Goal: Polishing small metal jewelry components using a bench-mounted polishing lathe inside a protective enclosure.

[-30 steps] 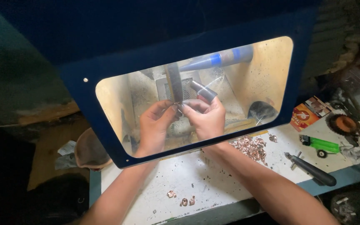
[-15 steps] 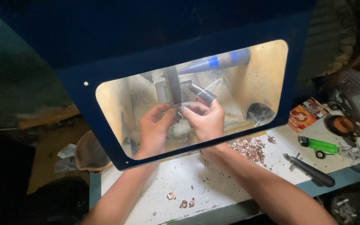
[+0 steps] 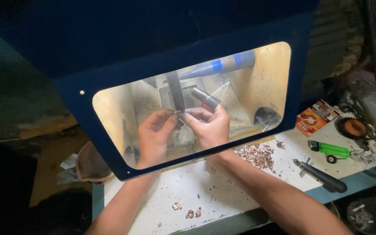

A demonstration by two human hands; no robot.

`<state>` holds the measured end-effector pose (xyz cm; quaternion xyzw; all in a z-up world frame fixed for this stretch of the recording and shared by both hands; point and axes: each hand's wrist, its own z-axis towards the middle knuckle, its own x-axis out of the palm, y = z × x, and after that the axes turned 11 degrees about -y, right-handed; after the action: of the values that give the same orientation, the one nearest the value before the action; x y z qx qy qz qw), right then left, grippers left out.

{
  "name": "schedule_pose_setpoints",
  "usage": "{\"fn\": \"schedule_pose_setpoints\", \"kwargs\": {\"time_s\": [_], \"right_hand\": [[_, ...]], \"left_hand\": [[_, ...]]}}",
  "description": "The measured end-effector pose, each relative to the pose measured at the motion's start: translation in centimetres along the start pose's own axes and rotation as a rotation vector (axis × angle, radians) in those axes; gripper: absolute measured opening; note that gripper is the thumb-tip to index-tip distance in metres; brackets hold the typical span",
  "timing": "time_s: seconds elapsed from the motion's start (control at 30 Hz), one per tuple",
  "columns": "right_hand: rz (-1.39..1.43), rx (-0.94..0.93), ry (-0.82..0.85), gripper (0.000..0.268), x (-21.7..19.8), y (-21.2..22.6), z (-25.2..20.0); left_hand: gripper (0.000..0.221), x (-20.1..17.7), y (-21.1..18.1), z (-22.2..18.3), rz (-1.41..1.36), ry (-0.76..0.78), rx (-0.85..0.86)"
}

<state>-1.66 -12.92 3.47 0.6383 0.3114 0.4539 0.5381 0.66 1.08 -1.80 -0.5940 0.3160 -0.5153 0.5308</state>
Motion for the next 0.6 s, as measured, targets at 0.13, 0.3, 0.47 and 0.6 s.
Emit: {"fn": "schedule_pose_setpoints", "kwargs": {"time_s": [0.13, 0.3, 0.47, 0.6], "right_hand": [[0.017, -0.027, 0.013, 0.065, -0.2, 0.6, -0.5], [0.076, -0.074, 0.031, 0.066, -0.1, 0.6, -0.8], [0.084, -0.077, 0.035, 0.065, -0.3, 0.4, -0.5], [0.069, -0.044, 0.035, 0.065, -0.2, 0.6, -0.6]], "left_hand": [[0.021, 0.4, -1.8, -0.8, 0.075, 0.032, 0.109], [0.023, 0.5, -2.1, -1.1, 0.109, 0.059, 0.186], [0.024, 0.4, -1.8, -1.2, 0.112, 0.058, 0.161], [0.024, 0.4, -1.2, -1.2, 0.131, 0.048, 0.145]]}}
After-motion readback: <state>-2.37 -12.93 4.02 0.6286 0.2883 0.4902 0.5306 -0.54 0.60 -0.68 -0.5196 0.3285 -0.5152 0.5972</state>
